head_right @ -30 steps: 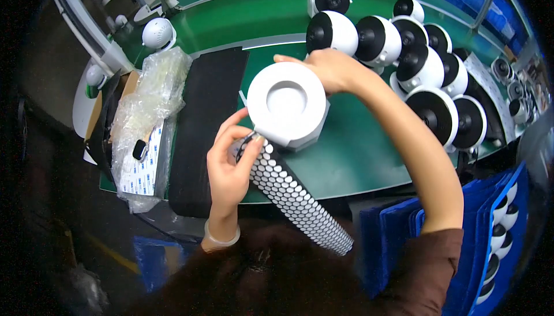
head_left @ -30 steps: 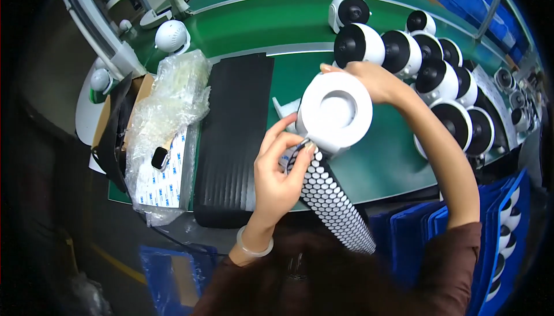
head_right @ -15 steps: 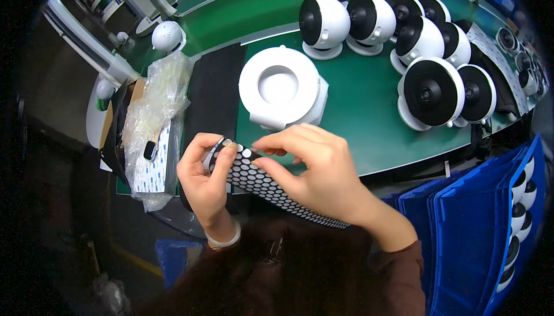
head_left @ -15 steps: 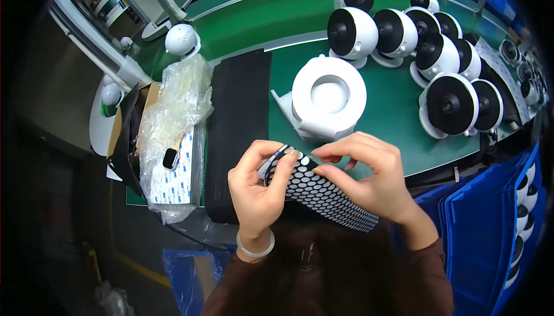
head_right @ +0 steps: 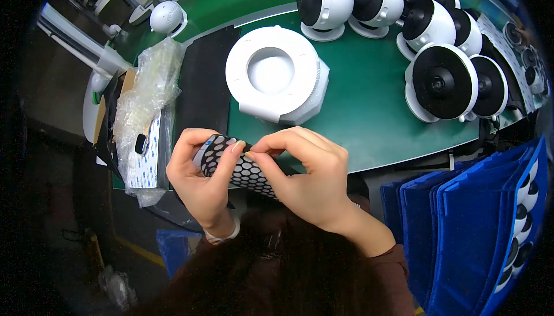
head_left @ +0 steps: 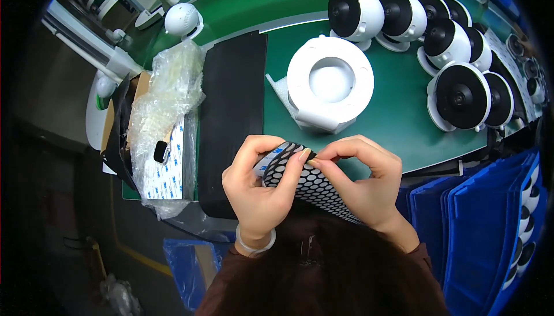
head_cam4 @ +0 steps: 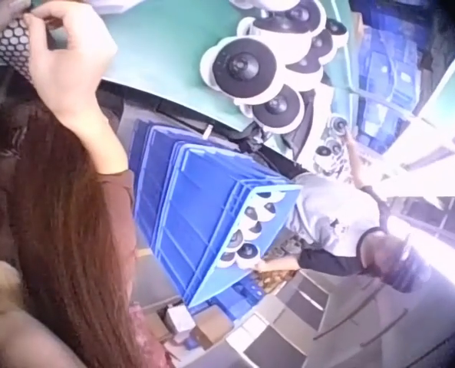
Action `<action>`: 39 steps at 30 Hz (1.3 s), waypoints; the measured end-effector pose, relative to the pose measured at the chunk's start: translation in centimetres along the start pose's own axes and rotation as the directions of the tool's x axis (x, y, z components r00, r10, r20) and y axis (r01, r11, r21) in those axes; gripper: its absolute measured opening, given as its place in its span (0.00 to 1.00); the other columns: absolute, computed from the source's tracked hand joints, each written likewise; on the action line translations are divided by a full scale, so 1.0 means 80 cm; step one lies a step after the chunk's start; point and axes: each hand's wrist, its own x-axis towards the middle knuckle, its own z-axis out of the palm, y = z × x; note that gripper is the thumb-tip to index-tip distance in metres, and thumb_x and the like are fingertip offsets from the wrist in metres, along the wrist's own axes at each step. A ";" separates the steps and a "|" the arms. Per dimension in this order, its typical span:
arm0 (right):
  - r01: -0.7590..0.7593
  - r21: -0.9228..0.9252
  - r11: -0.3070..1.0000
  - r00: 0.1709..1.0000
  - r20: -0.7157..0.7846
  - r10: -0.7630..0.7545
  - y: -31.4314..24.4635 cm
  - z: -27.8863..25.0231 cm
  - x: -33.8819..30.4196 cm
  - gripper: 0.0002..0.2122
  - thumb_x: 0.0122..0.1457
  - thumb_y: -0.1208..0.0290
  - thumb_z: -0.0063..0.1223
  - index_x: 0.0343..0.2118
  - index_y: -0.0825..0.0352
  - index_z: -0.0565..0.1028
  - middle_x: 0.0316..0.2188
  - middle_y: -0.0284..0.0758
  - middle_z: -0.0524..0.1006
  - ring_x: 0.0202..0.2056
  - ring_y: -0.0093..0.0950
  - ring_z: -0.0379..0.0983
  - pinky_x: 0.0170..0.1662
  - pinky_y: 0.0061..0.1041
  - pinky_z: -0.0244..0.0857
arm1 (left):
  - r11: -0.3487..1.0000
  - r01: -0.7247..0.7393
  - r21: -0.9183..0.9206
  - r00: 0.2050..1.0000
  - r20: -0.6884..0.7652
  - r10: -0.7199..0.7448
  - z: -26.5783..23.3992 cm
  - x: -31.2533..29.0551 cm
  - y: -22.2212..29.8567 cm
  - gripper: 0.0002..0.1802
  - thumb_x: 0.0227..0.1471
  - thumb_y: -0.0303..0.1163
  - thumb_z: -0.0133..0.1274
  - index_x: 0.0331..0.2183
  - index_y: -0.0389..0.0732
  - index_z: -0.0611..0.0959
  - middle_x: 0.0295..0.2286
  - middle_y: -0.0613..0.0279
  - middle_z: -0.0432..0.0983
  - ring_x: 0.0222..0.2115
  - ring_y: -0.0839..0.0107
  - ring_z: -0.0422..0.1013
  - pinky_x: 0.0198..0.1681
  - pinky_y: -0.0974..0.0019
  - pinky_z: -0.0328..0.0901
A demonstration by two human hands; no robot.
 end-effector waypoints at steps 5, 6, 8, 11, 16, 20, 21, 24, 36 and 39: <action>-0.091 0.019 0.996 0.996 -0.019 0.091 -0.003 0.003 -0.001 0.06 0.36 0.83 0.57 0.20 0.72 0.73 0.20 0.34 0.73 0.23 0.21 0.69 0.27 0.15 0.61 | 1.000 0.013 0.020 1.000 -0.028 -0.012 0.000 -0.002 -0.003 0.07 0.35 0.19 0.55 0.21 0.34 0.73 0.17 0.65 0.72 0.19 0.84 0.66 0.21 0.82 0.59; -0.095 0.018 0.995 0.995 -0.018 0.095 -0.003 0.003 0.000 0.06 0.36 0.83 0.57 0.20 0.72 0.73 0.20 0.34 0.73 0.23 0.21 0.69 0.27 0.15 0.61 | 1.000 0.004 0.028 0.999 -0.033 -0.004 0.001 -0.002 -0.003 0.07 0.35 0.19 0.55 0.21 0.34 0.73 0.17 0.65 0.72 0.19 0.84 0.66 0.21 0.82 0.59; -0.073 -0.002 0.997 0.997 -0.001 0.073 -0.004 0.001 0.000 0.06 0.36 0.83 0.57 0.20 0.72 0.73 0.20 0.34 0.73 0.23 0.21 0.69 0.28 0.15 0.61 | 0.999 -0.004 0.038 0.999 -0.039 0.005 0.000 -0.003 -0.002 0.07 0.35 0.19 0.55 0.21 0.33 0.73 0.17 0.64 0.72 0.19 0.84 0.66 0.21 0.82 0.59; -0.091 0.065 0.994 0.996 0.029 0.090 -0.002 -0.002 0.003 0.06 0.36 0.83 0.57 0.20 0.72 0.73 0.20 0.34 0.73 0.23 0.21 0.69 0.28 0.15 0.61 | 0.994 -0.039 0.099 0.998 -0.046 0.044 0.000 -0.005 -0.003 0.07 0.35 0.19 0.56 0.22 0.33 0.73 0.17 0.63 0.71 0.18 0.83 0.66 0.20 0.81 0.59; 0.001 -0.012 1.000 1.000 -0.023 -0.001 -0.003 -0.001 0.001 0.06 0.36 0.82 0.57 0.19 0.69 0.72 0.19 0.33 0.73 0.21 0.22 0.69 0.25 0.16 0.61 | 0.980 -0.126 0.152 0.987 -0.078 0.139 0.005 -0.007 -0.004 0.08 0.34 0.19 0.56 0.22 0.33 0.73 0.17 0.62 0.71 0.16 0.82 0.67 0.19 0.81 0.60; 0.005 -0.035 0.999 1.000 -0.016 -0.005 -0.005 -0.001 0.000 0.05 0.36 0.84 0.56 0.19 0.72 0.72 0.21 0.35 0.73 0.23 0.22 0.69 0.28 0.16 0.61 | 0.979 -0.129 0.156 0.982 -0.117 0.148 0.008 -0.007 -0.002 0.08 0.34 0.19 0.56 0.22 0.33 0.73 0.16 0.62 0.71 0.16 0.81 0.67 0.19 0.81 0.60; 0.005 -0.036 0.999 1.000 -0.017 -0.005 -0.006 -0.002 0.001 0.05 0.36 0.84 0.56 0.19 0.72 0.72 0.21 0.35 0.73 0.23 0.22 0.69 0.28 0.16 0.61 | 0.977 -0.139 0.165 0.981 -0.114 0.158 0.008 -0.007 -0.002 0.08 0.34 0.19 0.56 0.22 0.33 0.73 0.16 0.62 0.71 0.16 0.81 0.67 0.19 0.81 0.60; -0.115 0.063 0.991 0.993 0.034 0.113 -0.008 -0.006 0.005 0.05 0.35 0.84 0.56 0.19 0.72 0.72 0.21 0.35 0.73 0.24 0.23 0.69 0.29 0.16 0.61 | 0.968 -0.166 0.190 0.977 -0.099 0.187 0.007 -0.008 -0.001 0.08 0.34 0.19 0.56 0.22 0.33 0.73 0.16 0.62 0.71 0.15 0.81 0.67 0.19 0.81 0.60; 0.026 -0.163 0.986 0.995 -0.092 -0.041 -0.011 -0.021 0.045 0.02 0.42 0.81 0.50 0.21 0.73 0.71 0.31 0.42 0.73 0.31 0.24 0.70 0.36 0.18 0.61 | 0.981 -0.004 -0.192 0.999 0.036 0.011 0.014 0.018 -0.032 0.08 0.36 0.16 0.53 0.25 0.31 0.72 0.34 0.53 0.69 0.31 0.78 0.65 0.33 0.77 0.60; 0.016 -0.225 0.974 0.997 -0.073 -0.033 -0.014 -0.011 0.062 0.03 0.43 0.81 0.50 0.22 0.74 0.71 0.26 0.38 0.74 0.29 0.20 0.69 0.33 0.15 0.61 | 0.973 0.004 -0.231 0.999 0.035 0.004 0.026 0.019 -0.030 0.08 0.37 0.17 0.52 0.26 0.31 0.72 0.30 0.57 0.71 0.28 0.80 0.66 0.30 0.79 0.61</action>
